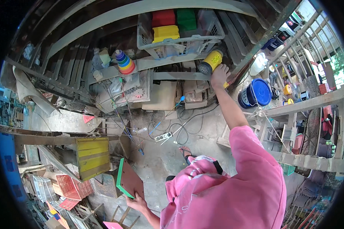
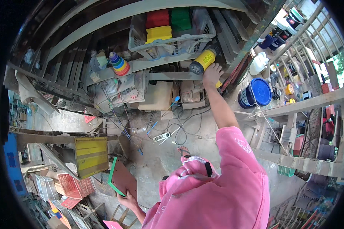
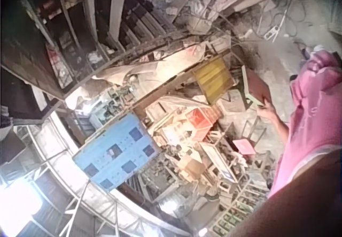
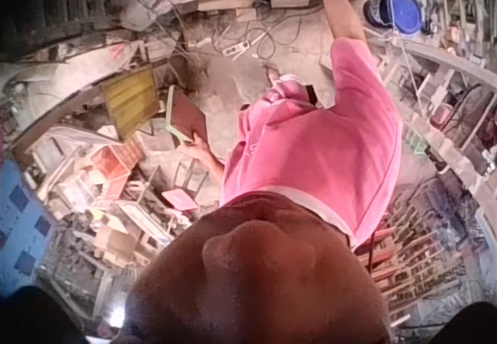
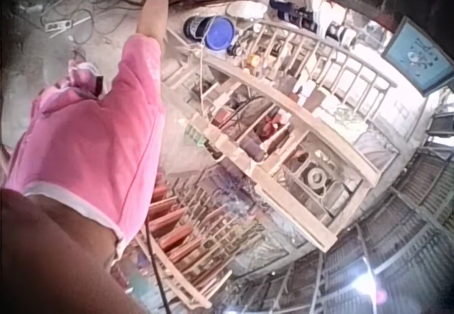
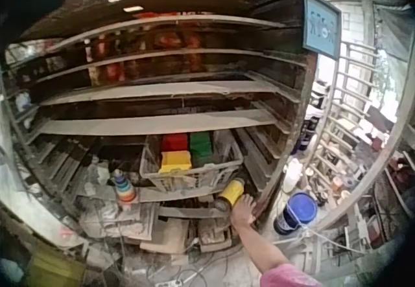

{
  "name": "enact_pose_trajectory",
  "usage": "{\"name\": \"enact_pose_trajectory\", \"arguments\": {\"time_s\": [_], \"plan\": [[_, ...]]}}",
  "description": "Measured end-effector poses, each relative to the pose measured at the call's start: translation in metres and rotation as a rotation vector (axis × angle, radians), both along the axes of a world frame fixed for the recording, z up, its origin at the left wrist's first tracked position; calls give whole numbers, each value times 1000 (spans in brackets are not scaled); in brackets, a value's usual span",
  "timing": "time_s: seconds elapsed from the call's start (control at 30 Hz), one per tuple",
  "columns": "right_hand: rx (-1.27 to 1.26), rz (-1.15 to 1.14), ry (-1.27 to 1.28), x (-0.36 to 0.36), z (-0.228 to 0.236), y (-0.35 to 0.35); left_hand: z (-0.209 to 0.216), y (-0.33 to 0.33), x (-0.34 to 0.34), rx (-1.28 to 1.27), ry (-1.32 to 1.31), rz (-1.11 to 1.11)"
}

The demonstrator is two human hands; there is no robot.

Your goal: The person picks up a green rectangular wooden block and uses a yellow heat gun to apply heat to its edges. After heating, the person uses a small sanding block to smooth the edges of the wood. The person handles the wood and tools with both hands in a workshop setting.

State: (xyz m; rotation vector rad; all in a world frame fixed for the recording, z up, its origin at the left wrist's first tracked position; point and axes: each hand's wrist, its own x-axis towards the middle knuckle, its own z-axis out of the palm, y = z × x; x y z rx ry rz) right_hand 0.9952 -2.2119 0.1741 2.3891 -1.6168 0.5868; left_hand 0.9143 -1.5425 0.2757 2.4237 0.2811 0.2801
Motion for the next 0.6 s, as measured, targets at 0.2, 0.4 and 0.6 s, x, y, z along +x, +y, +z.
{"name": "enact_pose_trajectory", "arguments": {"time_s": [0.2, 0.4, 0.6], "plan": [[37, -26, 46, 12, -2, -15, 0, -6, 4, -82, 22, -1], [18, 7, 63, 14, -9, -32, 2, -9, 6, -59, 54, 0], [-50, 18, 205, 11, -14, -43, 6, -16, 6, -6, 96, 2]]}}
